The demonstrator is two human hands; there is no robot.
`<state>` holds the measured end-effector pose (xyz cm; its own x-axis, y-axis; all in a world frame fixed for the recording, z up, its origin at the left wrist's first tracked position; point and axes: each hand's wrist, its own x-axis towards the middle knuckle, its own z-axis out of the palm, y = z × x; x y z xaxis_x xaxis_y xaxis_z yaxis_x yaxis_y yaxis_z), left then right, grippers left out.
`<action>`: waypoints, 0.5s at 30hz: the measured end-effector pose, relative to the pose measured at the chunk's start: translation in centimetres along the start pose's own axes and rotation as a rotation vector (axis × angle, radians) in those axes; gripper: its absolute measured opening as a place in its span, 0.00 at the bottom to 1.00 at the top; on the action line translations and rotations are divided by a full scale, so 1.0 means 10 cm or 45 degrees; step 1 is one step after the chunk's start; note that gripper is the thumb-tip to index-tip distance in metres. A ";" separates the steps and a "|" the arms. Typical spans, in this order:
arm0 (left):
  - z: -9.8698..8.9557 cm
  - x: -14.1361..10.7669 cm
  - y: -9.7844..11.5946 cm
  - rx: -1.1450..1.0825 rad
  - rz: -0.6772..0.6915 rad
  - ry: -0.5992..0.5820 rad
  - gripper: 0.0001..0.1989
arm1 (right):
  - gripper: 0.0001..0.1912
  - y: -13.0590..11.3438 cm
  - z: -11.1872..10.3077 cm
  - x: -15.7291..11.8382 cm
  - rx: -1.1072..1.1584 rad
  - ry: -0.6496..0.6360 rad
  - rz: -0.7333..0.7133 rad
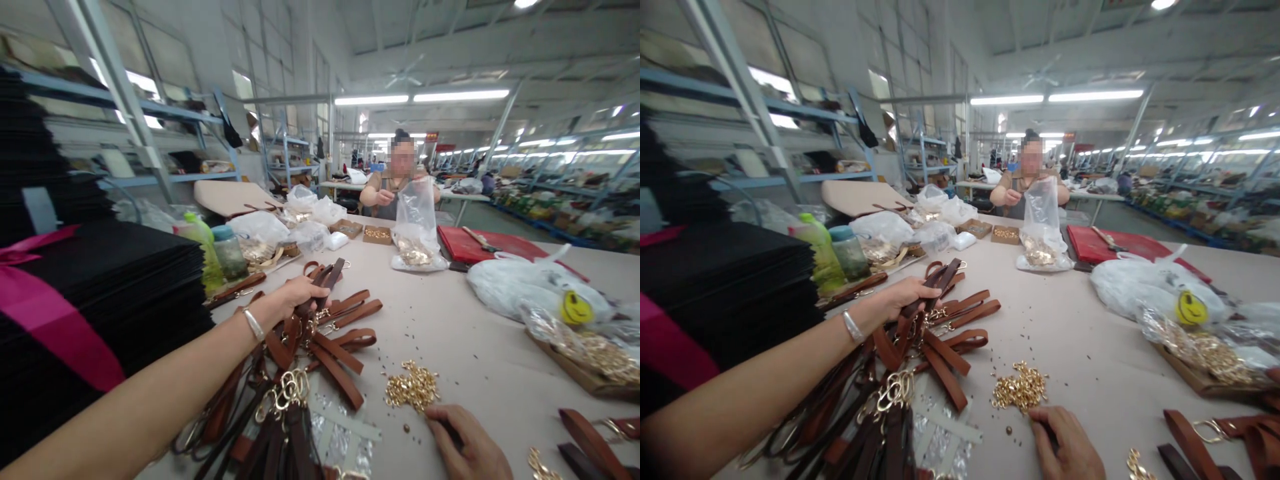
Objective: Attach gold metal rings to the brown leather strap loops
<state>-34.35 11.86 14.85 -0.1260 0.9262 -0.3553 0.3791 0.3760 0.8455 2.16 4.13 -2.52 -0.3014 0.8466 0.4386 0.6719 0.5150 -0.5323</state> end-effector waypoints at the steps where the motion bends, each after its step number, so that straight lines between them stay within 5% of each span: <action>1: -0.02 -0.10 0.01 -0.021 0.009 -0.010 0.11 | 0.10 -0.02 -0.01 0.00 0.001 0.003 0.017; 8: -0.21 -1.06 -0.16 -0.131 -0.010 -0.042 0.03 | 0.15 -0.13 -0.07 -0.01 0.007 -0.004 0.164; 15: -0.26 -1.85 -0.94 0.201 -0.101 0.045 0.19 | 0.17 -0.11 -0.08 -0.01 -0.036 -0.006 0.197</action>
<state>-37.99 -8.73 14.48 -0.1924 0.8954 -0.4015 0.5053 0.4411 0.7417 2.01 3.38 -1.42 -0.1954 0.9163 0.3496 0.7295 0.3740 -0.5726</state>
